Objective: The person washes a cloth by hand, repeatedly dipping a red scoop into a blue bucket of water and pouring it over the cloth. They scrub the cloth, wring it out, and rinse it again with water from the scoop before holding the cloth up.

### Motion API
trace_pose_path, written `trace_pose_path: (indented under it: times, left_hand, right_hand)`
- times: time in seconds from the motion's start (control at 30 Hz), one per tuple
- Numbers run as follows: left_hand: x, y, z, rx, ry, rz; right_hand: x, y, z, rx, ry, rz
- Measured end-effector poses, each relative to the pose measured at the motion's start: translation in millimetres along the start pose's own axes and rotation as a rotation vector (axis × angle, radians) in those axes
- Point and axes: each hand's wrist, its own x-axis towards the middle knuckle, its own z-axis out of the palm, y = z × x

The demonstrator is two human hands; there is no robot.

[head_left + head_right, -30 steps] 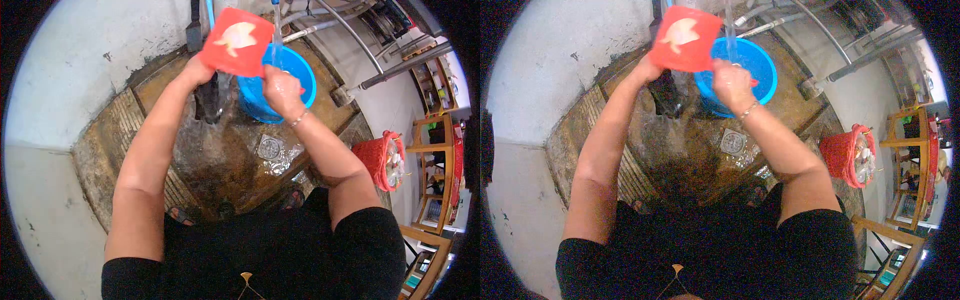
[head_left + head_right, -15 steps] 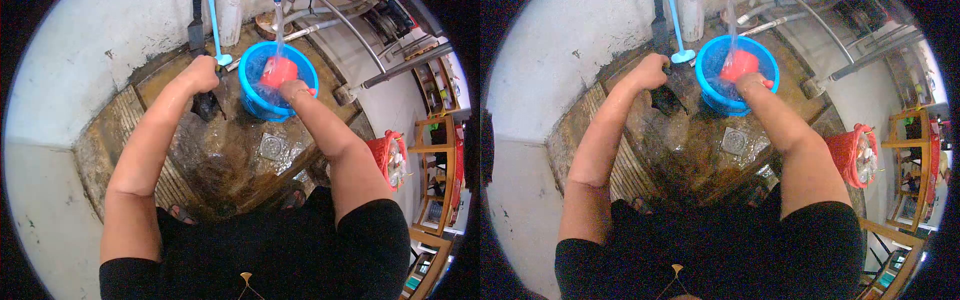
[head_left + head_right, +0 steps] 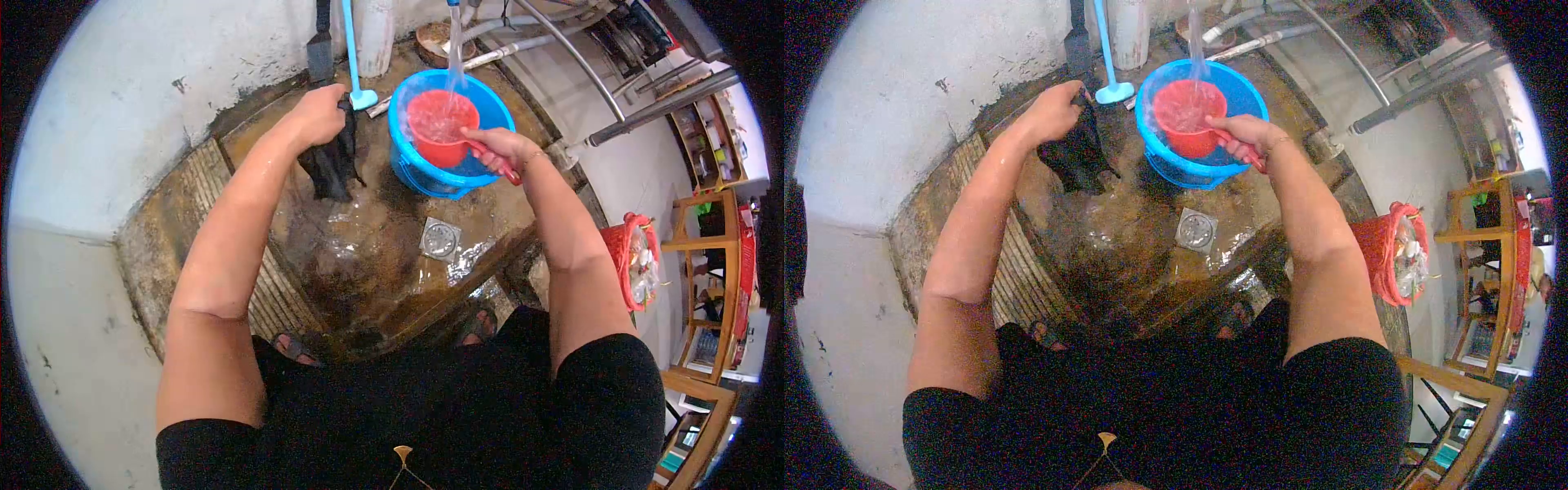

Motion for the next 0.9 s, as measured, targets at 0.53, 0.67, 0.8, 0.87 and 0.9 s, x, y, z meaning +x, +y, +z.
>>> trace_pose_path:
  times: [0.53, 0.67, 0.8, 0.87, 0.9]
  left_hand:
    - [-21, 35, 9, -0.734, -0.615, -0.335]
    - [-26, 0, 42, -0.779, -0.604, -0.326]
    - [-35, -2, 41, -0.987, -0.515, -0.4]
    - [-28, -13, 40, -1.12, -0.507, -0.432]
    - [-28, -16, 42, -1.121, -0.507, -0.43]
  right_hand:
    - [-61, -40, 117, 0.375, -0.188, -0.46]
    - [-19, -49, 162, 0.447, -0.03, -0.748]
    - [3, -70, 190, 0.459, 0.218, -0.892]
    - [11, -77, 193, 0.492, 0.229, -0.967]
    - [14, -76, 193, 0.49, 0.23, -0.968]
